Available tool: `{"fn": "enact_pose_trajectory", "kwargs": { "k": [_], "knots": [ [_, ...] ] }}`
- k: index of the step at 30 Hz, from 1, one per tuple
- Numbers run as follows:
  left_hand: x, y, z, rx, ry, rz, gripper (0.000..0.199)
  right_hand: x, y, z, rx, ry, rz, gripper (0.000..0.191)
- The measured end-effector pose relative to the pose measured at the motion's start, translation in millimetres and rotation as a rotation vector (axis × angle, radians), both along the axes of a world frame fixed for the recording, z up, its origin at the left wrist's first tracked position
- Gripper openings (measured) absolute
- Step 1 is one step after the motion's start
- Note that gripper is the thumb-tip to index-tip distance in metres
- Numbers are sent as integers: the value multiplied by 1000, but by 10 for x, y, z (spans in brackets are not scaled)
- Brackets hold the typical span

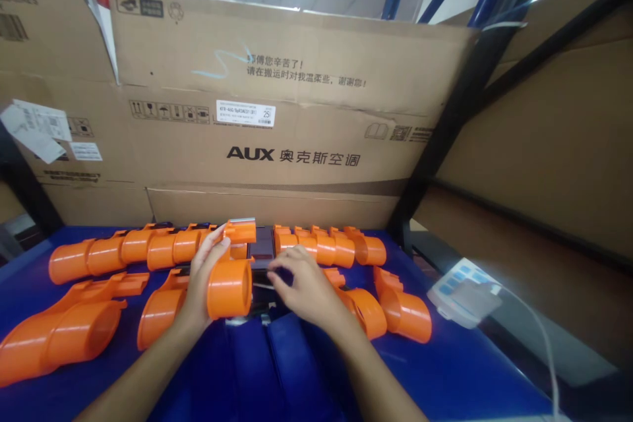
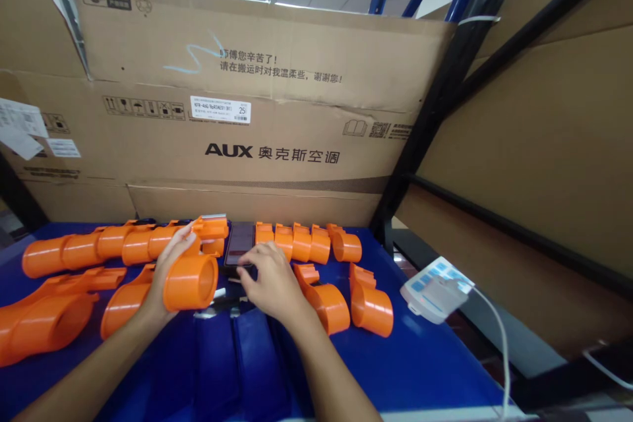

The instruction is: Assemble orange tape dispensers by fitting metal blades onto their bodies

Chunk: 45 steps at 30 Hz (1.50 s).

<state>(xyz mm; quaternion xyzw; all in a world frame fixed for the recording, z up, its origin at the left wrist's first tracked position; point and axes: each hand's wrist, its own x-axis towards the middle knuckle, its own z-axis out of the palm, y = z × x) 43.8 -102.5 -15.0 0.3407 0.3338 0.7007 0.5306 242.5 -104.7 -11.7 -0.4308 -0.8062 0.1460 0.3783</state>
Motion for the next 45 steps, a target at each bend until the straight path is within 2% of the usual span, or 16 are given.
{"fn": "enact_pose_trajectory", "kwargs": {
  "k": [3, 5, 14, 21, 26, 29, 31, 35, 41, 45],
  "knots": [
    [6, -5, 15, -13, -9, 0, 63, -2, -66, -6, -70, -270, 62, 8],
    [7, -9, -1, -15, 7, -7, 62, -11, -97, -8, -110, -373, 87, 10],
    [14, -32, -111, -38, 119, -74, 67, -48, -111, -31, -154, -485, 112, 17],
    [12, -21, -140, 6, 158, -76, 65, -9, -63, -44, -80, -345, -13, 13],
    [22, -9, -159, 16, 158, -105, 69, 34, 26, -31, 24, -5, -253, 7],
    [46, 4, -178, -3, 181, -133, 71, 51, 39, 17, 132, 204, -325, 12],
    [66, 10, -188, -16, 218, -157, 72, 51, 26, 53, 220, 251, -308, 15],
    [96, 4, -203, -2, 282, -234, 72, 30, -3, 89, 326, 207, -205, 16],
    [94, -15, -227, 9, 330, -275, 76, 14, 9, 58, 319, 178, -170, 17],
    [97, -21, -226, 16, 317, -312, 73, 17, 23, 44, 274, 199, -155, 16]
  ]
}}
